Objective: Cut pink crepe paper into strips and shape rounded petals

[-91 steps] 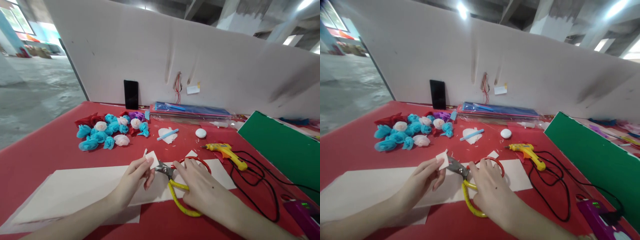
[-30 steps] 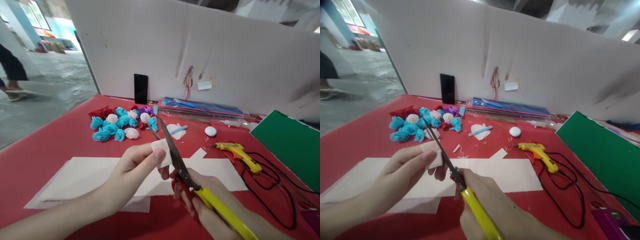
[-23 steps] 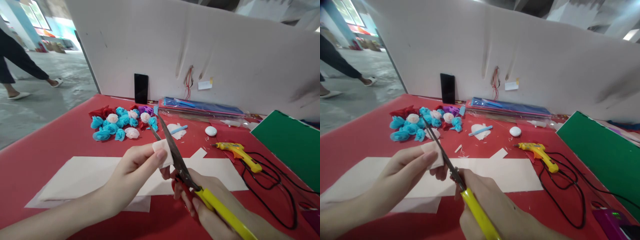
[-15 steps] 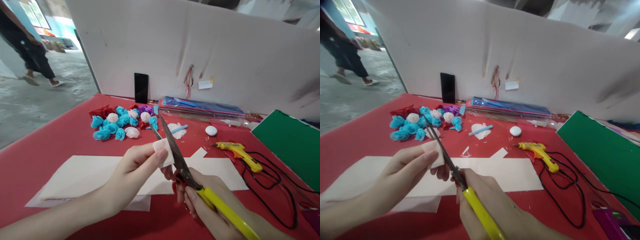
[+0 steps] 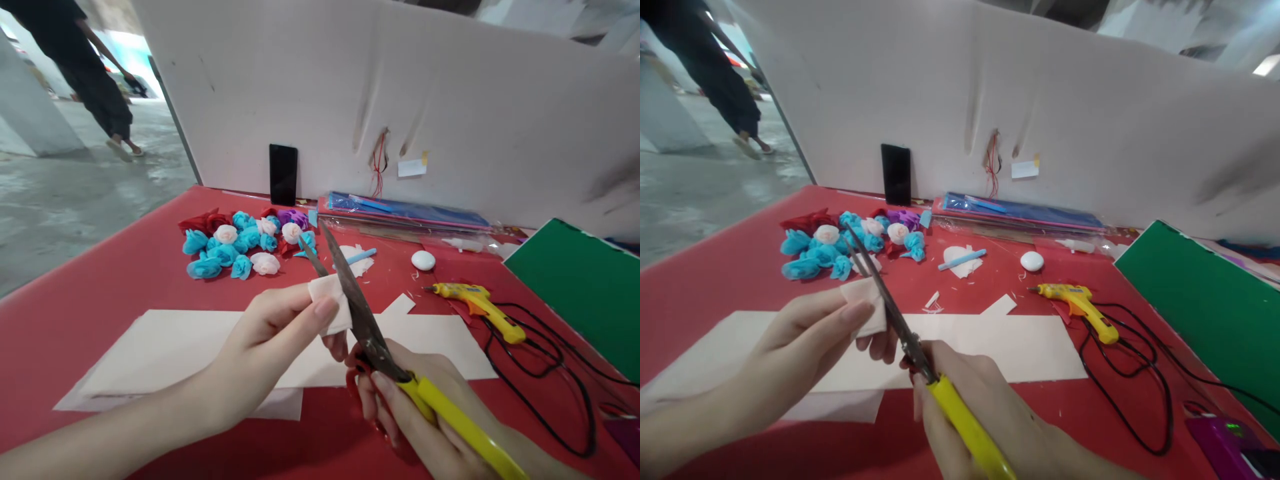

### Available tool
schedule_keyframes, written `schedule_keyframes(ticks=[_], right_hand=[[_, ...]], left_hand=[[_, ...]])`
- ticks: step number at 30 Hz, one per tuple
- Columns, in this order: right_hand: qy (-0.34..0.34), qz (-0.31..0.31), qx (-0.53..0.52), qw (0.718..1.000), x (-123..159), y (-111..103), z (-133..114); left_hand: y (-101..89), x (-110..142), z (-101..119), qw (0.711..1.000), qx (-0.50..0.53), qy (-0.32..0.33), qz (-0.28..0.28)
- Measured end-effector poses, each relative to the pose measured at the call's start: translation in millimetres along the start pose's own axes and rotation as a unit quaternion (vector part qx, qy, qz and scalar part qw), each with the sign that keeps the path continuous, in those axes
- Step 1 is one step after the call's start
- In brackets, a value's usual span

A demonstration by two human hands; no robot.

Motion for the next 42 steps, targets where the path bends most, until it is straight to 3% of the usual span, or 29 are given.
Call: schedule_keyframes(ticks=[5, 9, 14, 22, 29, 33, 35, 38, 42], right_hand=[[-0.003, -0.017, 0.024, 1.000, 3, -1, -6], [0.003, 0.031, 0.049, 0.998, 9, -7, -4], [0.009, 0.047, 0.063, 0.997, 12, -9, -4], [0.047, 0.075, 0.063, 0.994, 18, -16, -14], [0.014, 0.063, 0.060, 0.996, 12, -12, -13], [-0.044, 0.068, 0.066, 0.994, 8, -15, -24], [-0.064, 0.077, 0.039, 0.994, 5, -19, -28], [-0.033, 0.075, -0.068, 0.994, -3, -23, -19], [-0.053, 0.078, -0.197, 0.976, -15, -29, -13]], left_hand=[[-0.3, -1, 1, 1.000, -0.006, -0.002, -0.002], [-3.7, -1, 0, 1.000, -0.017, -0.010, 0.005], [-5.8, -1, 0, 1.000, -0.019, -0.019, -0.006], [-7.7, -7, 3, 0.994, -0.051, -0.035, -0.093], [-12.6, -12, -2, 0.984, -0.074, -0.055, -0.152], [-14.7, -14, -11, 0.980, -0.071, -0.078, -0.168], [-14.1, -14, -15, 0.980, -0.070, -0.089, -0.166], [-5.2, -11, -23, 0.974, -0.082, -0.118, -0.178], [13.0, 1, -39, 0.953, -0.120, -0.185, -0.208]])
Point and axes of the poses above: each hand's wrist, its own x-axis away from the middle knuckle, its own y-axis out of the palm, z = x × y, the point moved 10 cm from there along -x, towards the middle knuckle, and after that the axes turned 2 degrees about y, right-handed, at the moved point
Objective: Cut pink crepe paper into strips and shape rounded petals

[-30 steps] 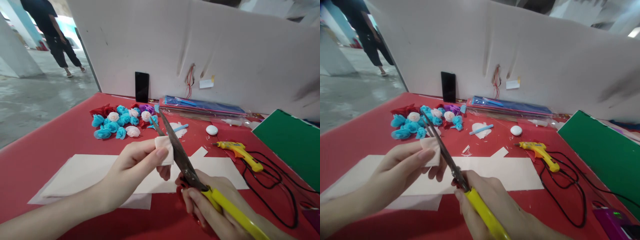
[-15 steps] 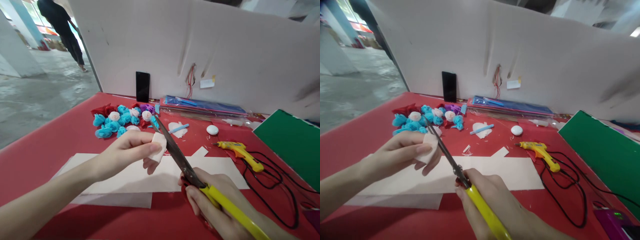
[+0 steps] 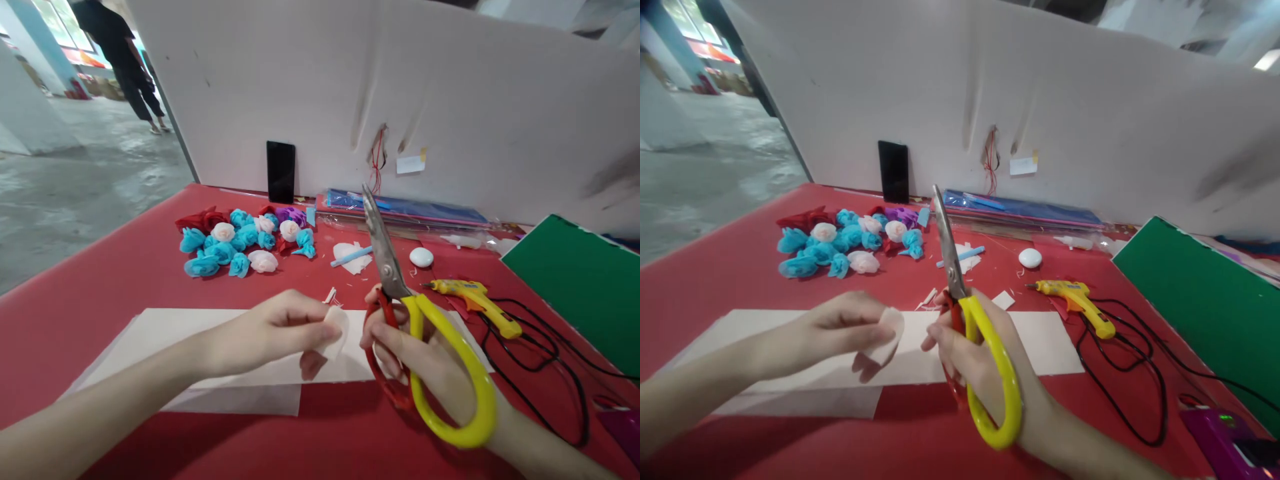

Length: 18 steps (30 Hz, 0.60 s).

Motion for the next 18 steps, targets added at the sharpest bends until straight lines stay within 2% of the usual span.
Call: schedule_keyframes(ticks=[4, 7, 15, 18], right_hand=[[0.015, -0.046, -0.065, 0.997, -4, 8, 8], [0.035, -0.067, -0.115, 0.990, -1, 13, 11], [0.059, -0.067, -0.061, 0.994, 0, 15, 10], [0.052, -0.063, -0.077, 0.994, 0, 14, 7]], left_hand=[[18.6, -2, -5, 0.999, -0.043, -0.017, -0.027], [21.2, -2, -7, 0.997, -0.073, -0.027, -0.020], [26.7, 2, -11, 0.995, -0.062, -0.069, -0.030], [22.3, 0, -8, 0.998, -0.032, -0.057, -0.006]])
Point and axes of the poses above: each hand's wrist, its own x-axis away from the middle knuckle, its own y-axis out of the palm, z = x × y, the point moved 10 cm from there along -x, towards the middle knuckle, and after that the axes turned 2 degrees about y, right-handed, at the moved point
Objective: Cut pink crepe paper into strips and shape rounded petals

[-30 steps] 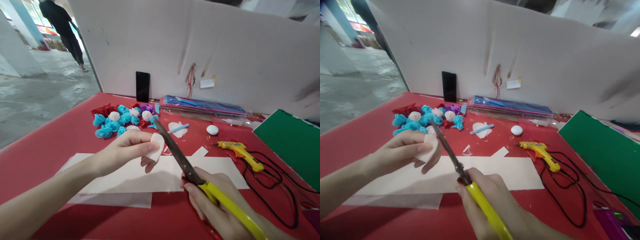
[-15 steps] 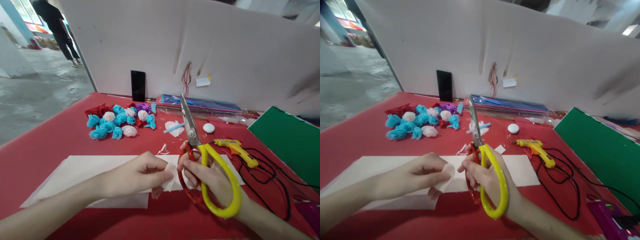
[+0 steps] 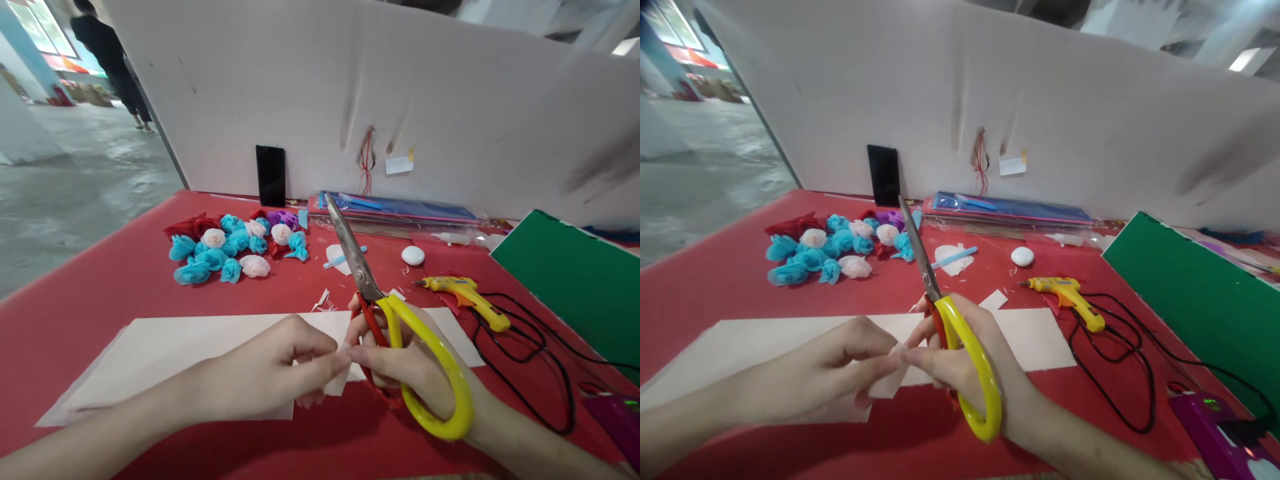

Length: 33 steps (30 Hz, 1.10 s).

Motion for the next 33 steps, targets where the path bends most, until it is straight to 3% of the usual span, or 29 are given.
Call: schedule_keyframes(ticks=[3, 6, 8, 11, 13, 16, 20, 22, 28, 33], right_hand=[[-0.034, 0.014, -0.023, 0.999, 1, -5, -6], [-0.074, 0.014, -0.042, 0.996, 1, -8, -11], [-0.089, 0.004, -0.050, 0.995, 0, -8, -14], [-0.090, -0.010, -0.044, 0.995, 0, -4, -14], [-0.094, -0.012, -0.039, 0.995, 1, -2, -15], [-0.114, 0.008, -0.038, 0.993, 3, -7, -17], [-0.127, 0.104, -0.023, 0.986, 7, -31, -18], [-0.126, 0.123, -0.008, 0.984, 7, -36, -20], [-0.077, 0.120, 0.059, 0.988, 6, -23, -18], [-0.068, 0.135, 0.038, 0.988, 9, -20, -15]], left_hand=[[5.8, -3, -1, 0.991, 0.133, 0.010, -0.023], [25.1, -6, 1, 0.948, 0.299, 0.025, -0.105], [32.0, -8, 3, 0.915, 0.381, 0.038, -0.129], [32.5, -11, -1, 0.884, 0.453, 0.038, -0.108], [31.8, -12, -6, 0.878, 0.468, 0.032, -0.090], [24.5, -11, -7, 0.897, 0.437, 0.044, -0.044], [-1.8, -5, -8, 0.956, 0.271, 0.052, 0.099], [-12.6, -1, -5, 0.969, 0.183, 0.048, 0.156], [-26.1, 6, 11, 0.968, -0.005, 0.097, 0.232], [-26.1, 8, 18, 0.962, -0.040, 0.123, 0.241]])
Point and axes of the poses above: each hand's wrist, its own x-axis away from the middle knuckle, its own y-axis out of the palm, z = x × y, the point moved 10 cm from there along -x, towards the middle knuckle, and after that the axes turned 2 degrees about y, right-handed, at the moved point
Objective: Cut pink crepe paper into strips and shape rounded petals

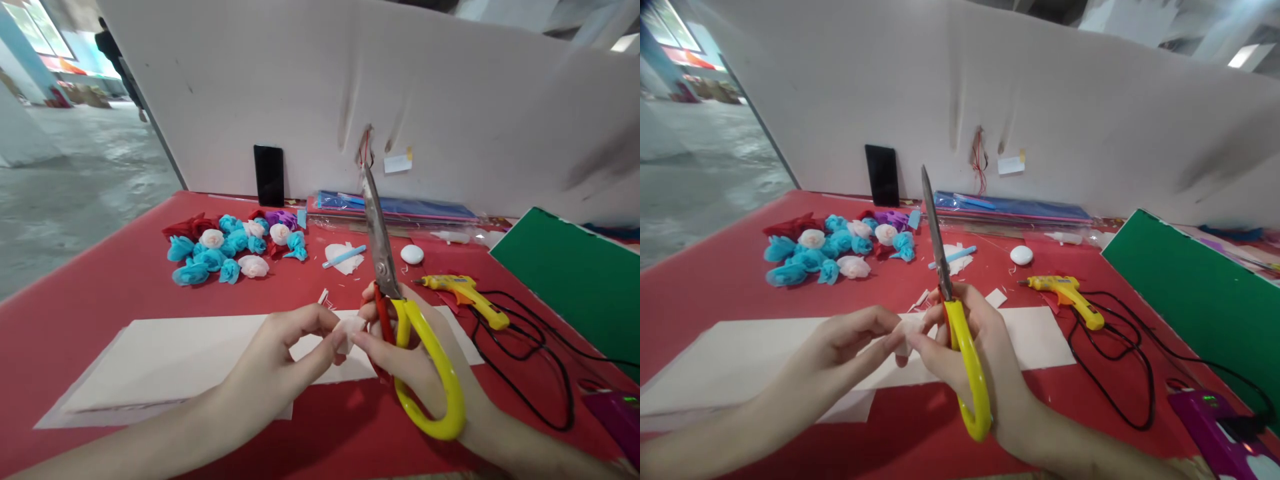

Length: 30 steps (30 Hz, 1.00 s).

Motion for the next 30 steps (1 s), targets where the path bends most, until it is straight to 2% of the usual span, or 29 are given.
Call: schedule_keyframes(ticks=[6, 11, 17, 26, 30], right_hand=[[-0.025, -0.042, 0.038, 0.998, 2, 7, -10], [-0.031, -0.080, 0.008, 0.996, 2, 12, -11], [0.015, -0.062, 0.012, 0.998, 2, 9, -2], [0.008, -0.056, 0.016, 0.998, 1, 10, -6], [0.007, -0.051, 0.024, 0.998, 3, 10, 3]], left_hand=[[8.0, 0, -1, 0.997, -0.017, -0.024, -0.065], [15.1, 1, 4, 0.990, -0.060, -0.011, -0.125], [24.7, 6, 0, 0.977, -0.074, -0.025, -0.198], [25.5, 8, -4, 0.976, -0.029, -0.045, -0.210], [6.6, 2, 2, 0.992, 0.014, -0.031, -0.122]])
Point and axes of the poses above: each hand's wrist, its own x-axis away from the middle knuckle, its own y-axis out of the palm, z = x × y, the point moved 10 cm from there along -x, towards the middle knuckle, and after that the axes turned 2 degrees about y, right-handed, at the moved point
